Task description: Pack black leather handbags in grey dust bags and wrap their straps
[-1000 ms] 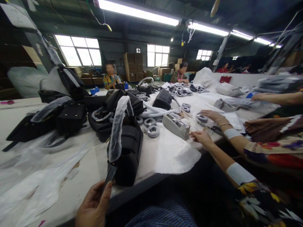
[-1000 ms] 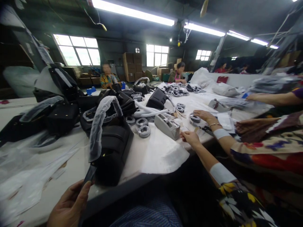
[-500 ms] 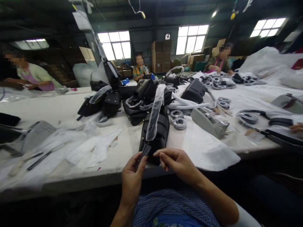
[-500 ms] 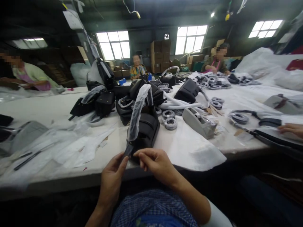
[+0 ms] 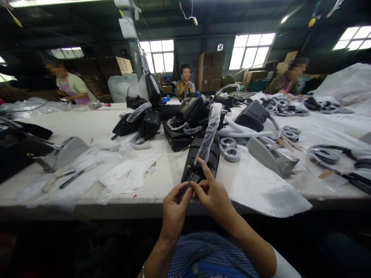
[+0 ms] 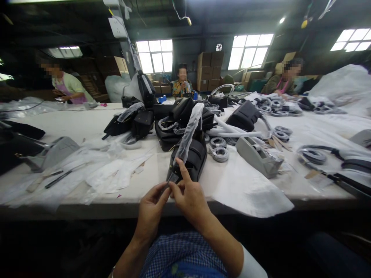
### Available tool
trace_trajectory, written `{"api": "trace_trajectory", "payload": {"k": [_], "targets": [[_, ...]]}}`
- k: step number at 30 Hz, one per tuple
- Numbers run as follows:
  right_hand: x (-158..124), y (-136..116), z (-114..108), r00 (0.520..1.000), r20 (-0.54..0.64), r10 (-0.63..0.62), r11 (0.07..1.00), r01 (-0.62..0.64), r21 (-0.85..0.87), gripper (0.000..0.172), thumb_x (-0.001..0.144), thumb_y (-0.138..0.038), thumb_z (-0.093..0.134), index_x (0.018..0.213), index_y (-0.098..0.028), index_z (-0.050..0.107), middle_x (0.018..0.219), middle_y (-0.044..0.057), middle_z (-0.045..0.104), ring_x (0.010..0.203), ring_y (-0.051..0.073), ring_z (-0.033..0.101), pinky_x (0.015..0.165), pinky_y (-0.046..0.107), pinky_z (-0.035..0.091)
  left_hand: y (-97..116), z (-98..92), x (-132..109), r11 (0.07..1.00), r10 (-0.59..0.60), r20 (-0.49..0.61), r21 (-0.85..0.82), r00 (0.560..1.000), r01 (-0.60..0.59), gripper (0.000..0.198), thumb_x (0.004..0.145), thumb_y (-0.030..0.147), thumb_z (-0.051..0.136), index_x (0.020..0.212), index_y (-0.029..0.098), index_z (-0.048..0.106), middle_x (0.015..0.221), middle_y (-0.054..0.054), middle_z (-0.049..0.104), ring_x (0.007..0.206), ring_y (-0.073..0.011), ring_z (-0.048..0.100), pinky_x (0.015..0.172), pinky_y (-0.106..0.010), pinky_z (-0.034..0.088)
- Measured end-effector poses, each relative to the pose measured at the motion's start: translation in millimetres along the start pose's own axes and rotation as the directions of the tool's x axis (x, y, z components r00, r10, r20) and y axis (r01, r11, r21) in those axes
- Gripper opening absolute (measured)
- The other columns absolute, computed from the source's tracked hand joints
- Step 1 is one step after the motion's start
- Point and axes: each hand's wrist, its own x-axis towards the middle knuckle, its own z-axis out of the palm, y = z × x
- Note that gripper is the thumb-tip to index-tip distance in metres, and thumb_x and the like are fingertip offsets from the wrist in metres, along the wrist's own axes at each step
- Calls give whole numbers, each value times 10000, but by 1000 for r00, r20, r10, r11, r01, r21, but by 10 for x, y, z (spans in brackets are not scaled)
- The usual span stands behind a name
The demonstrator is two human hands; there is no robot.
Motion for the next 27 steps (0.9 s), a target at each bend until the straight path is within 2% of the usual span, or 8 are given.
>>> {"api": "trace_trajectory", "payload": {"k": [3, 6, 11, 14, 16, 18, 22, 27], "targets": [[-40, 29, 48, 997, -72, -8, 1000, 6, -26, 800, 909, -278, 592, 1585, -263, 164, 634, -68, 677, 558, 156, 658, 646, 275, 529, 17, -10, -7, 999, -19, 20, -32, 1000, 20, 327, 793, 399, 768, 1037, 184, 737, 1040, -69, 754, 993, -213, 678, 908, -302, 523], [-79, 100, 97, 984, -175, 23, 999, -16, 44, 846, 888, -331, 648, 1581, -270, 165, 698, -50, 706, 600, 169, 676, 676, 298, 552, 42, -14, -17, 998, -36, 33, -53, 999, 37, 314, 798, 392, 767, 1035, 189, 735, 1046, -65, 751, 985, -207, 674, 892, -290, 521], [-94, 193, 140, 972, -186, 145, 901, -52, 432, 771, 808, -380, 754, 1449, -259, 342, 790, -21, 723, 680, 180, 701, 666, 290, 585, 148, 14, -59, 990, -90, 82, -102, 993, 98, 320, 790, 388, 777, 1023, 172, 735, 1003, -70, 740, 974, -208, 663, 900, -290, 505], [-112, 215, 144, 973, -180, 145, 842, -26, 539, 729, 816, -353, 750, 1413, -251, 344, 803, -19, 723, 722, 177, 707, 714, 300, 594, 210, 32, -83, 977, -163, 85, -128, 983, 173, 373, 775, 417, 787, 1035, 157, 722, 877, -44, 710, 683, -106, 598, 663, -197, 491], [-140, 234, 142, 977, -182, 109, 853, 2, 523, 731, 857, -331, 706, 1463, -256, 303, 844, -8, 734, 759, 174, 714, 765, 317, 594, 228, 28, -88, 957, -244, 79, -141, 967, 253, 428, 758, 448, 795, 1053, 152, 701, 772, -4, 657, 487, -27, 401, 451, -140, 327], [-175, 256, 135, 979, -188, 75, 888, 20, 460, 740, 886, -301, 667, 1509, -255, 270, 886, 4, 745, 795, 176, 723, 826, 340, 588, 225, 11, -84, 935, -305, 88, -159, 948, 316, 461, 742, 465, 805, 1056, 151, 683, 719, 26, 603, 444, -1, 262, 392, -137, 180], [-211, 270, 112, 974, -206, 96, 942, -23, 334, 790, 876, -270, 663, 1548, -247, 249, 892, 14, 761, 775, 192, 734, 807, 347, 591, 184, -22, -72, 911, -358, 168, -154, 919, 383, 417, 752, 490, 789, 942, 136, 679, 701, 32, 557, 441, 9, 229, 388, -136, 142], [-135, 189, 105, 975, -192, 114, 968, -66, 240, 828, 846, -176, 615, 1569, -259, 220, 833, -21, 762, 718, 167, 724, 755, 288, 570, 151, -38, -54, 856, -457, 277, -122, 845, 502, 446, 743, 549, 771, 810, 124, 655, 587, 77, 412, 404, 12, 151, 366, -153, 97]]}}
